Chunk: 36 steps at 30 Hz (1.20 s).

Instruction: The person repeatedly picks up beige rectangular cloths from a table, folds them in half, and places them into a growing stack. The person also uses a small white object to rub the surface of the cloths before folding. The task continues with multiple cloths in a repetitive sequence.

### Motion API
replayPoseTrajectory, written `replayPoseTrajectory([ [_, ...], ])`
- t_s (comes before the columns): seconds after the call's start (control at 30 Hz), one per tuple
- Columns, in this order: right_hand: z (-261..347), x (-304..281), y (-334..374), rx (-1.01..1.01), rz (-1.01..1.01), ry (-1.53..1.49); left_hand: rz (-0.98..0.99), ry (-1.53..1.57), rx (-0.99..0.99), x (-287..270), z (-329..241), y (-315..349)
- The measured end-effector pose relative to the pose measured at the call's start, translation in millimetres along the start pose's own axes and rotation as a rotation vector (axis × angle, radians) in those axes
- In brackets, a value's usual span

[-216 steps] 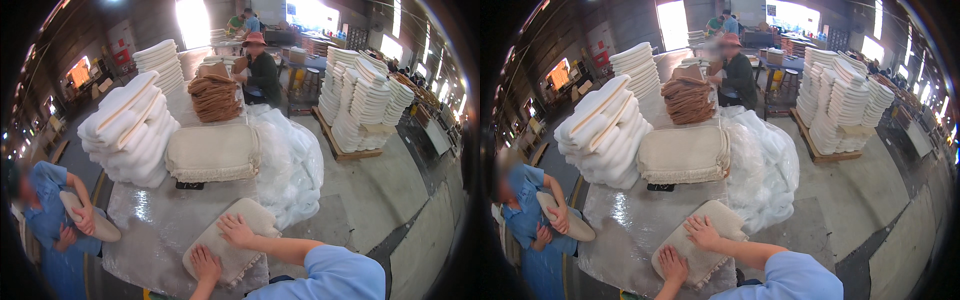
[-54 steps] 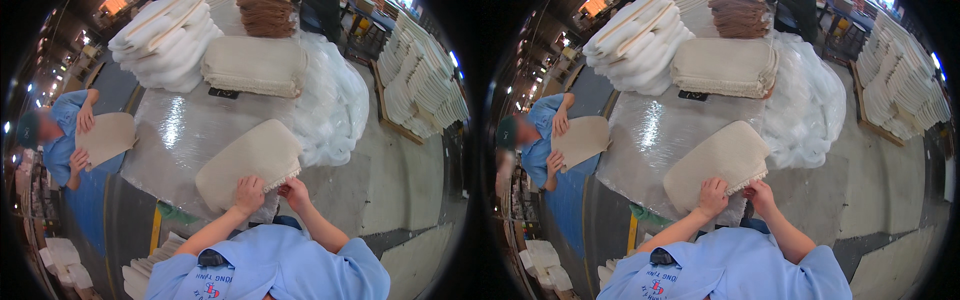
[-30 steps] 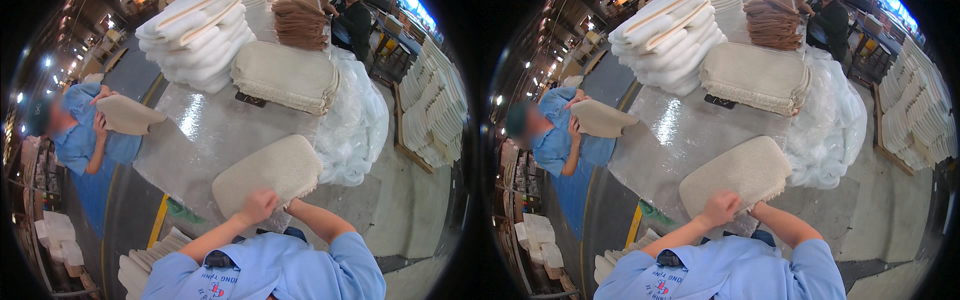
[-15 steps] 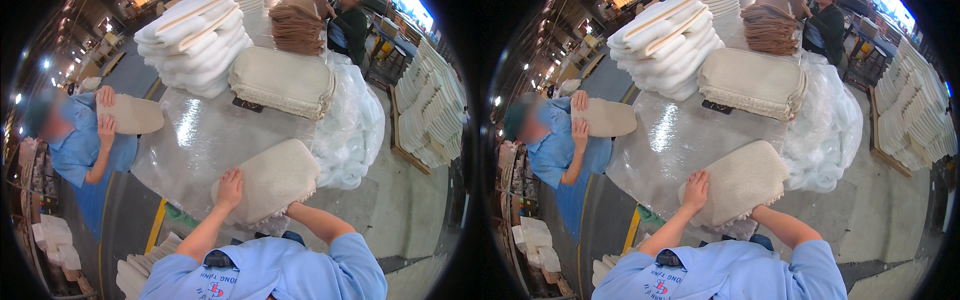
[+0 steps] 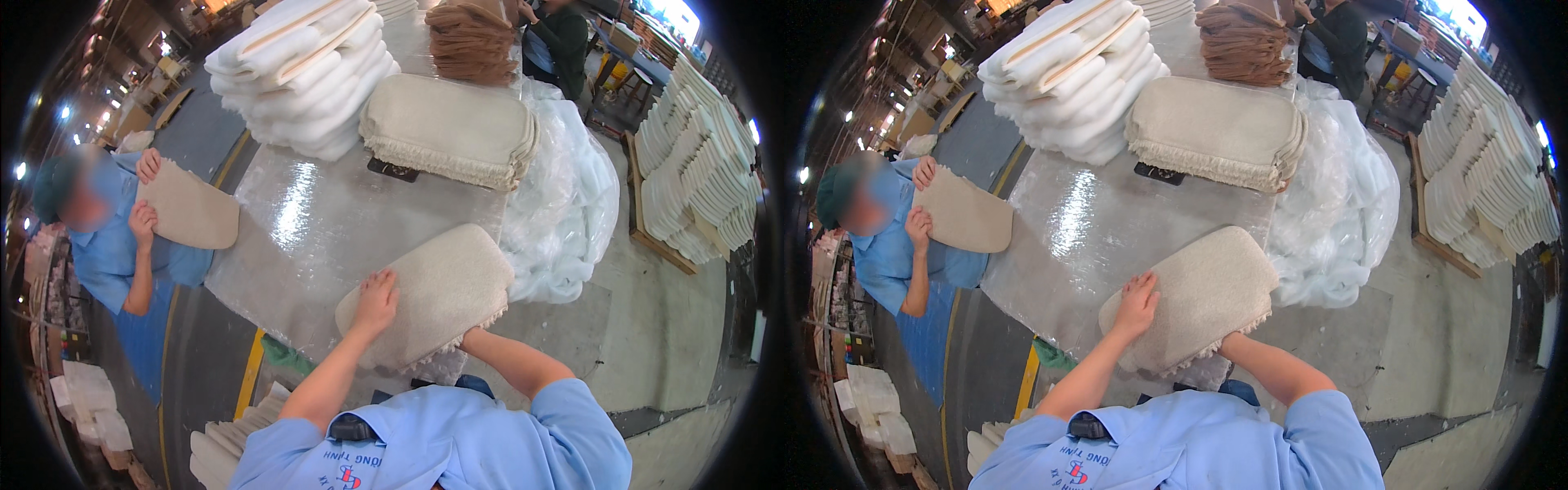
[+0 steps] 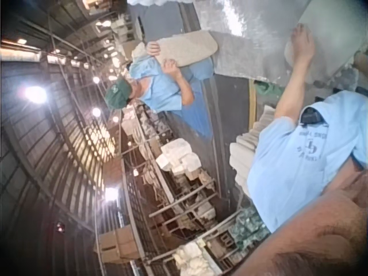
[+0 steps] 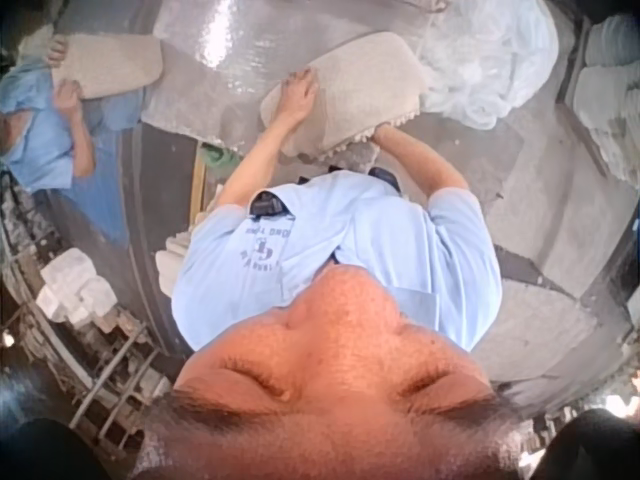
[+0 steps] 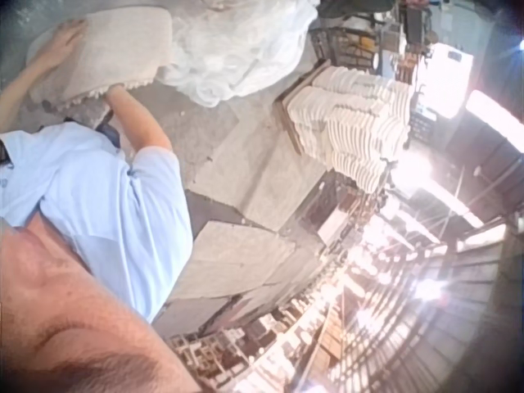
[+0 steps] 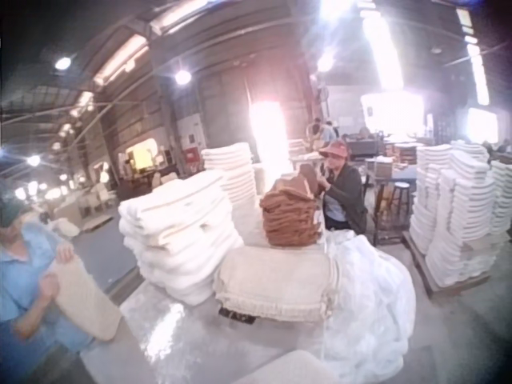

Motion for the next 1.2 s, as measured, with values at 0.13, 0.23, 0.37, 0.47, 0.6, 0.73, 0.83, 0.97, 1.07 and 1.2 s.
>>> replayPoseTrajectory([
  [0.13, -2.1, -4.0, 1.9, -0.005, 0.004, 0.005, 0.024, -0.199, 0.081, 9.7, -11.0, 4.8],
  [0.23, -3.2, -8.4, 3.6, -0.007, 0.011, 0.018, 0.179, -0.252, 0.096, 12.1, -15.4, 20.7],
  [0.37, -3.2, -18.4, 2.8, -0.023, 0.029, 0.025, 0.11, -0.267, 0.124, 22.9, -23.1, 44.5],
  [0.47, 6.8, -35.4, 8.9, -0.042, 0.053, 0.044, 0.111, -0.268, 0.129, 20.1, -23.7, 40.7],
  [0.6, 38.8, -78.8, 15.4, -0.027, 0.507, 0.008, 0.067, -0.291, 0.152, 22.0, -20.1, 40.7],
  [0.73, 69.9, -122.1, -40.9, 0.414, 1.201, -0.096, 0.051, -0.382, 0.154, 23.4, -20.0, 45.1],
  [0.83, 32.2, -97.2, -101.2, 0.126, 0.332, 0.023, 0.0, -0.312, 0.161, 19.2, -25.5, 44.9],
  [0.97, -0.4, -35.6, -104.8, 0.177, 0.393, 0.288, 0.061, -0.336, 0.15, 33.5, -26.8, 81.1],
  [1.07, -7.6, -25.7, -102.5, 0.197, 0.495, 0.313, 0.097, -0.299, 0.1, 37.7, -30.2, 106.7],
  [1.2, 6.6, -17.5, -91.1, 0.176, 0.542, 0.393, -0.018, -0.308, 0.099, 45.4, -32.6, 114.7],
])
Point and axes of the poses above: each hand's wrist, its own y-axis away from the middle knuckle, its own x-axis out of the palm, z = x × y, the point moved 2 cm from there along -y, towards the middle knuckle, and after that the axes turned 9 degrees about x, right-handed, at the moved point
